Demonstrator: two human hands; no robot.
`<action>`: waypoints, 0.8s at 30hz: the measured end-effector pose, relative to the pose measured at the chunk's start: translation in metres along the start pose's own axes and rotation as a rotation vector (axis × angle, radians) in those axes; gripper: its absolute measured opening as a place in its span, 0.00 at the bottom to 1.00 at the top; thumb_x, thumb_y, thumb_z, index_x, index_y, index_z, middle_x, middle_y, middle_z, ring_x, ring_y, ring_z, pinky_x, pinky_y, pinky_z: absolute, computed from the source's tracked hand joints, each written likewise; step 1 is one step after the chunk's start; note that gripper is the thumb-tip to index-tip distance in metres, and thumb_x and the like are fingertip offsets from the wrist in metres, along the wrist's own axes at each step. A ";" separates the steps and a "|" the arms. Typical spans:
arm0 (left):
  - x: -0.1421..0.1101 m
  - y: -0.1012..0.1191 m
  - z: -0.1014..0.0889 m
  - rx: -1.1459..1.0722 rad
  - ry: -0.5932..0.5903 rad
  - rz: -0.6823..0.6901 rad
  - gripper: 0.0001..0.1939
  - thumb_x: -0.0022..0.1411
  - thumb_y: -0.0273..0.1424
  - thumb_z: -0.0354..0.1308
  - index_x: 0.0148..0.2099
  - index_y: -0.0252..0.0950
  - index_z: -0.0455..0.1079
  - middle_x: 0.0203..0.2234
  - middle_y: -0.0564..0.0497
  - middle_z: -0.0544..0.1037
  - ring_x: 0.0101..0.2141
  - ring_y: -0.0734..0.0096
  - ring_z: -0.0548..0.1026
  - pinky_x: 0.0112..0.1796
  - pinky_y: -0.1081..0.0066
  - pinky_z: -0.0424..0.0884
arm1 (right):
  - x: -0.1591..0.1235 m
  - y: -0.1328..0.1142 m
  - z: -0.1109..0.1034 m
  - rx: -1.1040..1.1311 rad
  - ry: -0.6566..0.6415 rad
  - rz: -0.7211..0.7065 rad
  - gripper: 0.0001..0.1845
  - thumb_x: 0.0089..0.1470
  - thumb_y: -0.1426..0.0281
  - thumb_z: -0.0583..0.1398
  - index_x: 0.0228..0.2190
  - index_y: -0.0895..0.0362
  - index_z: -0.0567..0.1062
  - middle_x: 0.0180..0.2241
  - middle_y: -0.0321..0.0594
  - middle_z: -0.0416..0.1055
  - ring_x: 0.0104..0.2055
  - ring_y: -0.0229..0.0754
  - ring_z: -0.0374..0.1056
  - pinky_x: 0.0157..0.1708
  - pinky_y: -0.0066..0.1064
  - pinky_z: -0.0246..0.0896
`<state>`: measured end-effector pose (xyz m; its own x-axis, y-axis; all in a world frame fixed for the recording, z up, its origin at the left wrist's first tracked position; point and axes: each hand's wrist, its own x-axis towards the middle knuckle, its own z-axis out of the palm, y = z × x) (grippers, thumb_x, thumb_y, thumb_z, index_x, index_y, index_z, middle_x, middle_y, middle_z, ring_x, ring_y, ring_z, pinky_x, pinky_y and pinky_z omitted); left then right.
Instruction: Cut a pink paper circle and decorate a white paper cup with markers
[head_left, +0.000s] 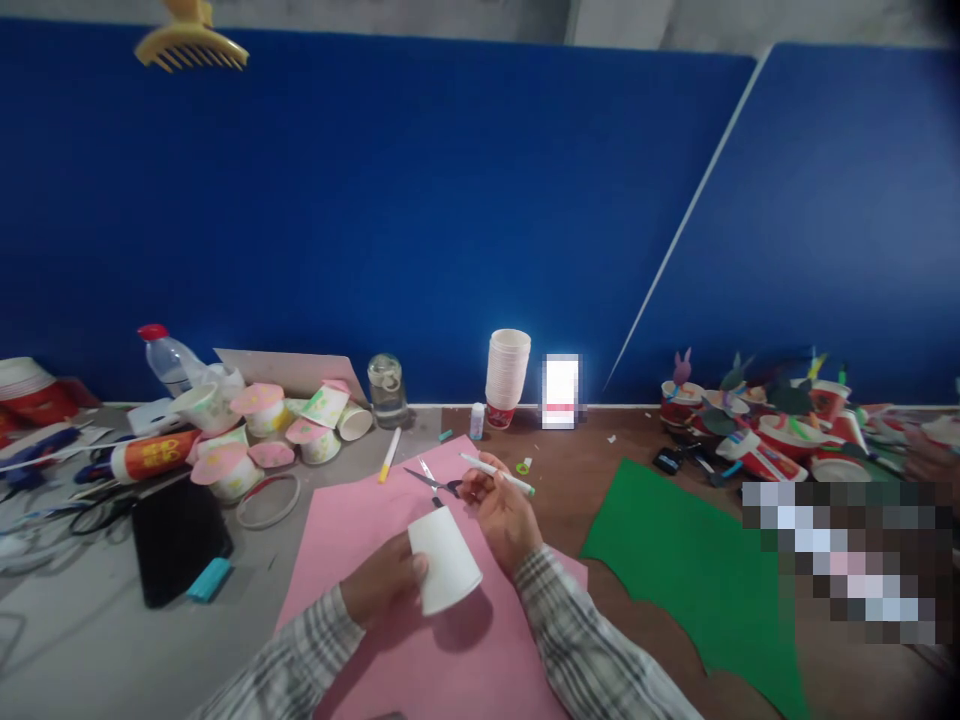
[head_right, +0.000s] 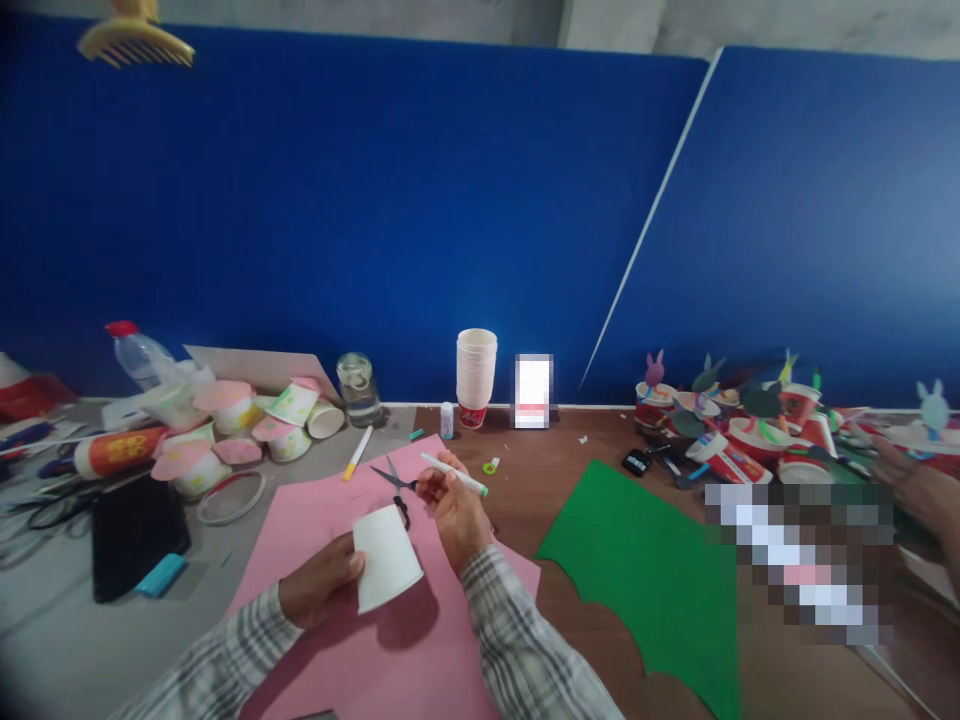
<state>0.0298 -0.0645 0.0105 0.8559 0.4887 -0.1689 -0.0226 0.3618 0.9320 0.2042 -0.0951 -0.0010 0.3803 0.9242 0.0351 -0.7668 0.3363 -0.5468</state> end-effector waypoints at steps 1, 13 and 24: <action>0.001 -0.001 0.000 -0.082 0.012 -0.002 0.26 0.38 0.48 0.66 0.36 0.34 0.70 0.21 0.52 0.72 0.22 0.67 0.68 0.23 0.70 0.63 | -0.007 0.002 0.005 -0.030 -0.008 -0.029 0.18 0.40 0.65 0.63 0.37 0.53 0.72 0.28 0.39 0.77 0.32 0.47 0.70 0.38 0.40 0.62; -0.001 -0.003 0.005 -0.249 -0.084 0.140 0.26 0.45 0.45 0.63 0.42 0.33 0.68 0.29 0.46 0.76 0.32 0.54 0.73 0.34 0.60 0.68 | -0.055 0.003 0.021 -0.873 -0.324 -0.389 0.35 0.33 0.77 0.64 0.46 0.44 0.71 0.50 0.37 0.70 0.54 0.60 0.58 0.57 0.50 0.39; 0.005 -0.020 -0.001 0.063 0.285 0.355 0.36 0.35 0.53 0.64 0.47 0.43 0.64 0.26 0.53 0.71 0.21 0.65 0.69 0.21 0.66 0.69 | -0.035 0.022 0.009 -0.486 0.102 -0.168 0.19 0.44 0.53 0.55 0.38 0.44 0.75 0.36 0.40 0.77 0.39 0.58 0.71 0.39 0.52 0.65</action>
<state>0.0343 -0.0689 -0.0093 0.6245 0.7757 0.0908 -0.2492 0.0878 0.9645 0.1698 -0.1183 -0.0066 0.5445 0.8342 0.0875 -0.3716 0.3335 -0.8665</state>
